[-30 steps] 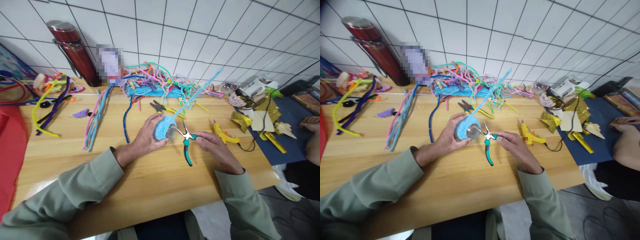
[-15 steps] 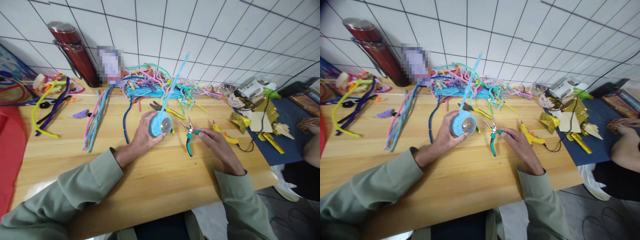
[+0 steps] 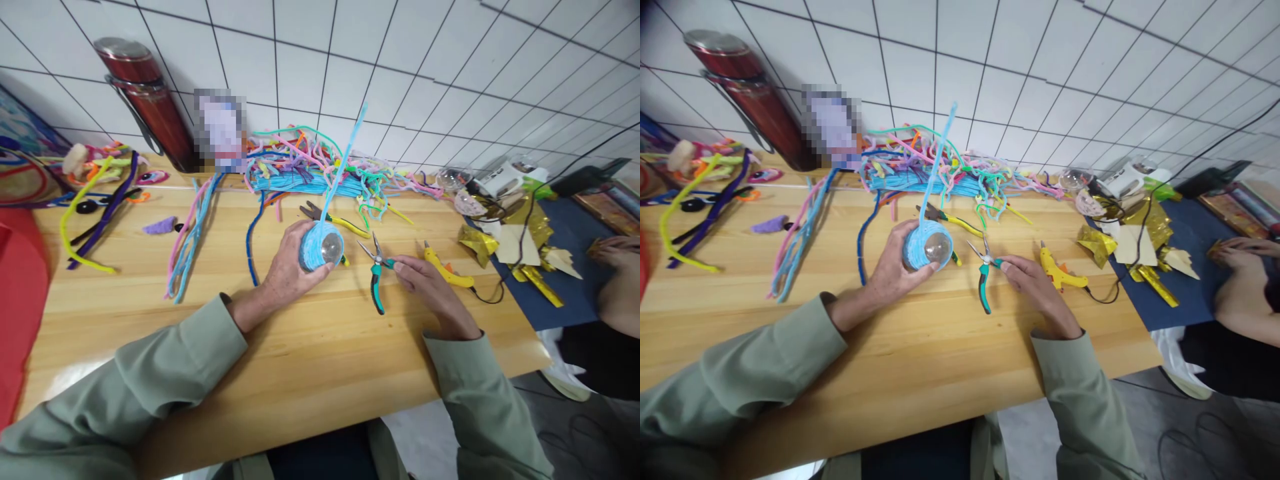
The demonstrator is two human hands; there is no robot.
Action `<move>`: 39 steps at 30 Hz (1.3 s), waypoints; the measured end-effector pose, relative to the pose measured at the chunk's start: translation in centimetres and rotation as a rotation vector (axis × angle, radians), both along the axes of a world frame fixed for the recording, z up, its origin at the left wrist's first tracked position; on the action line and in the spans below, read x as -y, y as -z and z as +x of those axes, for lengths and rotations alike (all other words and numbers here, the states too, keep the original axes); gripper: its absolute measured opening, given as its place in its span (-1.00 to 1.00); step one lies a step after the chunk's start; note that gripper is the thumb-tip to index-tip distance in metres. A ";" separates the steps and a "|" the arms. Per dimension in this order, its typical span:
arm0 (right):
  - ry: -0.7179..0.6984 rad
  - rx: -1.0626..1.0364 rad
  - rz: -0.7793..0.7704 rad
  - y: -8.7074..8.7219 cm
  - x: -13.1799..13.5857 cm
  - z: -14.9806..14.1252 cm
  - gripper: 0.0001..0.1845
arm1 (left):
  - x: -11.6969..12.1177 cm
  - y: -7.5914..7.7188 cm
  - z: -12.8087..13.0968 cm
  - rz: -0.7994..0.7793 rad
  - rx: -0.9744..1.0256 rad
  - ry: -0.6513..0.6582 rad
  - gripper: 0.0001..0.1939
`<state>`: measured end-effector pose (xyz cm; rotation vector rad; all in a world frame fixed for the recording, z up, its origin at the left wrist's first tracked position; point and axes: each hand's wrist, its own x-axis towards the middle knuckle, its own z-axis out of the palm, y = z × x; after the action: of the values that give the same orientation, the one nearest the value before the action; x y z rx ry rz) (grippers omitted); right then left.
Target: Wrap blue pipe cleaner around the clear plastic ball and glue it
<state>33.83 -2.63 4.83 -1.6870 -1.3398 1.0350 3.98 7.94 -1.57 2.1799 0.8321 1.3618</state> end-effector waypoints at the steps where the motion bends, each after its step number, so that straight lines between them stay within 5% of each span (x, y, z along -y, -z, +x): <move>1: 0.006 -0.061 0.004 0.2 0.0 -0.1 -0.44 | 0.0 0.1 0.0 0.003 0.003 0.001 -0.12; 11: -0.075 -0.533 -0.055 0.9 0.4 -2.9 -0.46 | -0.2 0.1 -0.2 0.067 -0.014 -0.009 0.04; 19: -0.135 -0.731 -0.132 0.3 1.0 -4.6 -0.51 | 0.2 -0.9 -0.7 0.145 0.015 -0.059 -0.09; 29: -0.170 -0.754 -0.088 -1.1 0.9 -6.7 -0.53 | 2.7 -5.2 -1.0 0.159 0.124 -0.010 -0.66; 39: -0.205 -0.765 -0.029 -2.5 0.0 -7.9 -0.51 | 3.6 -9.2 -1.5 0.147 0.189 -0.035 -0.78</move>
<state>25.95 -2.65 7.36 -0.9955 -0.9850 1.6085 2.43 4.39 7.62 2.1095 0.7225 1.6636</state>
